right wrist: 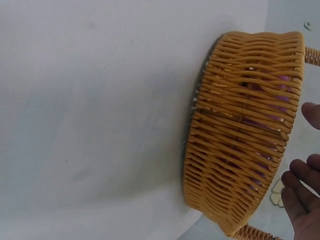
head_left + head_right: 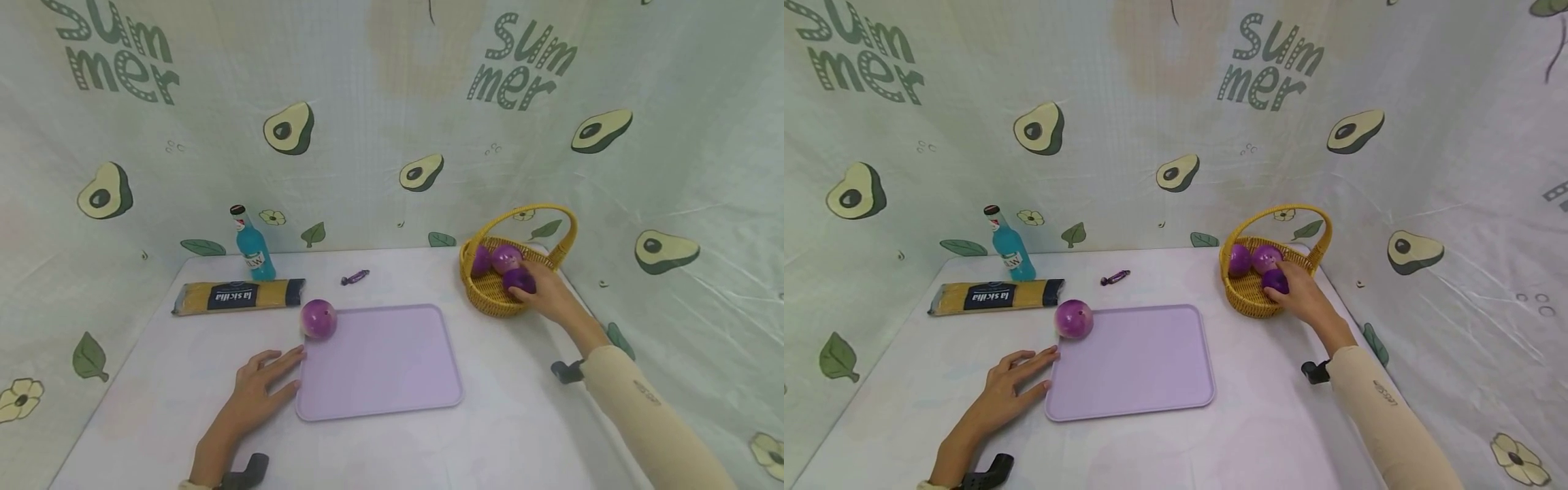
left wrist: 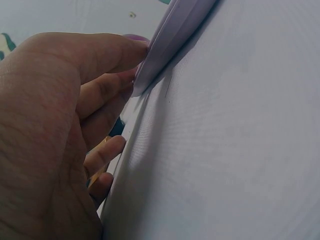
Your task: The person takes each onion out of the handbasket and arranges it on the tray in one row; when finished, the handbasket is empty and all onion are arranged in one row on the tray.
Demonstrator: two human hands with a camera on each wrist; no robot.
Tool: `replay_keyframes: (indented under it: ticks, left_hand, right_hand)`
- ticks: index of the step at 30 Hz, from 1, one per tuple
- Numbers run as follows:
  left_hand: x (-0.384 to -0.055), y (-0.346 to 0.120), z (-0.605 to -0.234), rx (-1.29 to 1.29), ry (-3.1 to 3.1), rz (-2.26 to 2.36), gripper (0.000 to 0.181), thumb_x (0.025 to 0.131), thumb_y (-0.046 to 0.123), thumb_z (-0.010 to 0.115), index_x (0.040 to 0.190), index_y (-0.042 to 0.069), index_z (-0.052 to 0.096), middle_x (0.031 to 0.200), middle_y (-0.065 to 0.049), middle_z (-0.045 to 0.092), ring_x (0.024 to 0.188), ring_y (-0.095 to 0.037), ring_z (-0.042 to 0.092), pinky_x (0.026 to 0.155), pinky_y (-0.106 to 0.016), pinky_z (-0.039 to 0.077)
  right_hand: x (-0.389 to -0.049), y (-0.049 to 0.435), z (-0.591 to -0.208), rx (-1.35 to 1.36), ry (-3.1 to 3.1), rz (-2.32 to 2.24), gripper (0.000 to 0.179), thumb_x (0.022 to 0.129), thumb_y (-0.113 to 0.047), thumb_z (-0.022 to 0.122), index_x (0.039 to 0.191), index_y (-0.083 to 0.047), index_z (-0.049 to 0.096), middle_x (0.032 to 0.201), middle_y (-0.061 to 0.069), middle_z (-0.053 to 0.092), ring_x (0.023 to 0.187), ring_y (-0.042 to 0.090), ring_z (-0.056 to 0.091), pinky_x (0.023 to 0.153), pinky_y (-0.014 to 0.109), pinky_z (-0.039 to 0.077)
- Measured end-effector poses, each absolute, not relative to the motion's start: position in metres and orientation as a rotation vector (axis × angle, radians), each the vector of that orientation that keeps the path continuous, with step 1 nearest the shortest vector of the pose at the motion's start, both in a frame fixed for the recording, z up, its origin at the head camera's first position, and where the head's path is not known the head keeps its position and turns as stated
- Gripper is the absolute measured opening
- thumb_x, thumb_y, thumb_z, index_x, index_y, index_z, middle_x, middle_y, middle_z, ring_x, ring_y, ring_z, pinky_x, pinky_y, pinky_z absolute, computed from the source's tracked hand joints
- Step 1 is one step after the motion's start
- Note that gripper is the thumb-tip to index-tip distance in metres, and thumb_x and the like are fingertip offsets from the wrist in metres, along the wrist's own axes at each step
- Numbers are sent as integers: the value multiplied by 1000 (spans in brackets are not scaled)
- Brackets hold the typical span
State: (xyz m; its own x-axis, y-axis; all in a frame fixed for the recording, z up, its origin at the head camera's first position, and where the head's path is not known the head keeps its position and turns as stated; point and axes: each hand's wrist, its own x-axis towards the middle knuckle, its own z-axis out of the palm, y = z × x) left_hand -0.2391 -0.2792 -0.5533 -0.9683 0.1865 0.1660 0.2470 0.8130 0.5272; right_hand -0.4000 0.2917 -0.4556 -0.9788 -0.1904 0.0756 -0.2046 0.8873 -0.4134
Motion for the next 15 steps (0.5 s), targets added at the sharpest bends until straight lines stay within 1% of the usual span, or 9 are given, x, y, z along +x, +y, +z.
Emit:
replay_keyframes:
  ticks: [7, 15]
  left_hand:
    - [-240, -281, -556, -330, -2916, -864, 53, 96, 47, 63, 147, 34, 52, 147, 6, 54, 136, -32, 34, 107, -65, 19]
    - [-240, -280, -554, -334, -2905, -851, 53, 96, 46, 64, 146, 33, 53, 146, 6, 54, 136, -32, 34, 108, -65, 18]
  right_hand:
    - [-406, 294, -459, 295, -3042, 650, 75, 97, -25, 68, 150, 11, 29, 148, 38, 30, 136, 56, 30, 109, 68, 27]
    - [-415, 296, -463, 244, -3072, 599, 77, 96, -26, 69, 149, 13, 28, 148, 39, 29, 136, 56, 28, 111, 66, 25]
